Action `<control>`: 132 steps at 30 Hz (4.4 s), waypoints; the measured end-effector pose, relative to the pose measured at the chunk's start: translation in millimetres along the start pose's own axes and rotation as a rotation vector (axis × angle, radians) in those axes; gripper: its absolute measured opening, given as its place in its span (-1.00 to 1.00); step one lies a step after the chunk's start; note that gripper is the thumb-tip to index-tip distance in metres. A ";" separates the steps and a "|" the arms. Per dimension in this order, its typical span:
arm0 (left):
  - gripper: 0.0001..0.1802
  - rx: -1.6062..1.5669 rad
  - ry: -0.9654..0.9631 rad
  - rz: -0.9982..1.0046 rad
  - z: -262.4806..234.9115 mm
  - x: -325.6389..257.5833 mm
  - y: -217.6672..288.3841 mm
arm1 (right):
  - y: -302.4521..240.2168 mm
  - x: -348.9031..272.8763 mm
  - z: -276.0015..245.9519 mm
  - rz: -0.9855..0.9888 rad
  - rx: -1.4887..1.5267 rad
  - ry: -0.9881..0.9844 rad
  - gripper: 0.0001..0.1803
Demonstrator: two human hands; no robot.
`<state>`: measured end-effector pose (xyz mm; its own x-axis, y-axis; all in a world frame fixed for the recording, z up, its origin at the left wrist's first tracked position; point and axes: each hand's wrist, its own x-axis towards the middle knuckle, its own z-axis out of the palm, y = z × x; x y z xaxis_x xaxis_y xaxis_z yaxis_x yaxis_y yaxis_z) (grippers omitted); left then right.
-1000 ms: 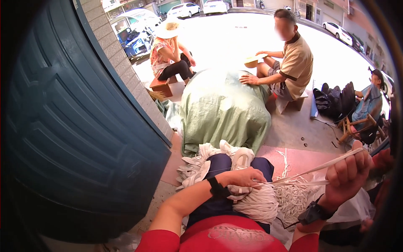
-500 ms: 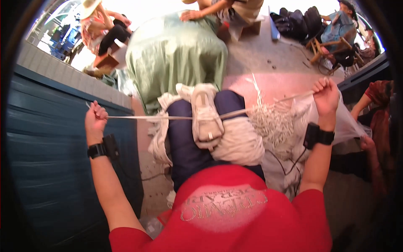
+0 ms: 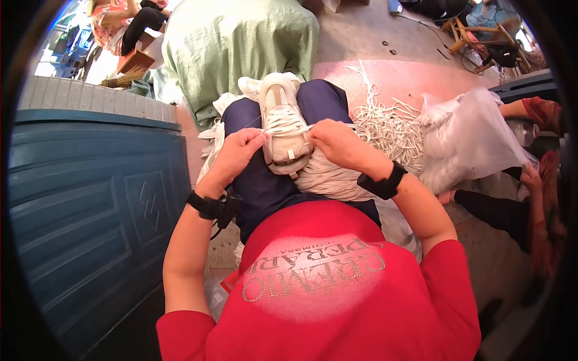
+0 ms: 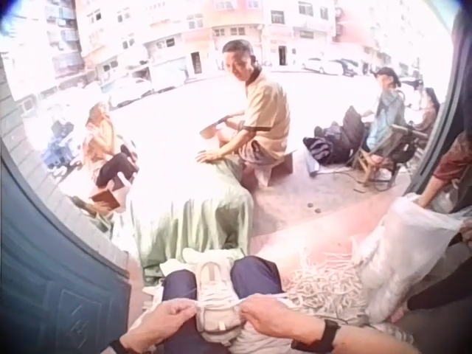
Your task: Lacing and tying white sneakers while sitting in a workshop.
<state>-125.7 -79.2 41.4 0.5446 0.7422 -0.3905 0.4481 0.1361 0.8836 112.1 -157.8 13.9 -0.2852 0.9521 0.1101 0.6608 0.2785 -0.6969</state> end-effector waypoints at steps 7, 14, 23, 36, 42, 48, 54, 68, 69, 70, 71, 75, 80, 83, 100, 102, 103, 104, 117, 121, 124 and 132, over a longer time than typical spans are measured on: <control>-0.71 -0.071 0.081 -0.262 -0.2 -7.1 0.0 | 13.3 10.4 7.7 -0.064 -0.288 0.144 -0.92; -0.80 0.135 0.235 -0.080 4.7 -10.0 -22.3 | 16.3 22.3 10.4 0.097 -0.299 0.046 -0.89; -0.84 0.618 0.364 0.208 16.3 -0.3 -19.3 | 11.8 21.5 11.8 -0.010 -0.489 0.048 -0.86; -0.89 1.017 0.229 0.312 16.9 7.1 7.9 | 11.2 26.8 15.8 -0.087 -0.631 0.039 -0.87; -0.86 0.787 0.319 0.263 20.4 11.3 1.3 | 11.3 29.2 15.7 -0.080 -0.529 0.180 -0.95; -0.77 1.109 0.559 0.465 40.8 -7.1 4.4 | -1.8 19.9 17.8 0.005 -0.644 0.298 -0.83; -0.86 1.082 0.488 0.414 42.8 -11.2 -9.5 | -8.4 12.4 23.8 0.096 -0.566 0.115 -0.71; -0.81 1.014 0.436 0.544 36.6 4.2 23.7 | 15.6 16.2 29.6 -0.010 -0.036 0.264 -0.89; -0.81 1.011 0.423 0.576 37.5 9.0 24.4 | 16.6 14.5 34.0 0.005 -0.054 0.287 -0.89; -0.81 1.081 0.351 0.516 40.4 17.1 24.9 | 19.7 14.9 35.8 -0.011 -0.044 0.270 -0.91; -0.81 1.151 0.269 0.467 46.9 27.3 23.2 | 24.0 13.4 34.2 -0.013 -0.039 0.259 -0.92; -0.86 1.007 0.261 0.479 34.7 25.3 12.9 | 18.8 27.5 42.5 -0.109 -0.062 0.226 -0.92; -0.89 0.984 0.324 0.674 51.2 29.3 13.4 | 18.6 19.0 34.6 -0.140 -0.352 0.208 -0.90; -0.86 1.033 0.340 0.754 51.4 33.6 10.9 | 9.2 17.5 26.4 -0.148 -0.528 0.170 -0.91; -0.76 0.590 0.031 0.348 12.0 50.3 18.6 | 5.4 28.8 38.9 -0.291 -0.718 0.178 -0.87; -0.75 0.308 0.025 0.274 11.5 47.5 23.7 | 3.3 24.6 36.2 -0.243 -0.682 0.132 -0.87; -0.75 0.302 0.035 0.260 11.0 48.9 23.4 | 0.2 23.7 34.2 -0.253 -0.672 0.120 -0.87; -0.83 0.079 0.030 0.200 11.5 56.4 15.3 | -2.9 21.3 33.2 -0.246 -0.645 0.157 -0.87; -0.84 -0.067 -0.123 0.246 37.0 66.6 35.8 | -108.8 23.9 -84.0 -0.199 0.467 0.560 -0.87; -0.85 0.204 -0.192 0.127 36.8 71.8 28.0 | -142.5 16.7 -156.7 -0.387 0.734 0.828 -0.85; -0.87 0.272 -0.004 0.252 26.2 61.9 20.8 | -149.1 10.8 -177.5 -0.551 0.731 0.933 -0.89; -0.84 0.792 0.009 0.414 -1.1 40.0 5.0 | -136.2 15.0 -171.9 -0.535 0.814 0.928 -0.92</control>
<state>-102.5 -48.1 30.4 0.7674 0.6367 -0.0753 0.5770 -0.6347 0.5140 137.2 -159.9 232.3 0.4096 0.5739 0.7091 -0.0730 0.7955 -0.6016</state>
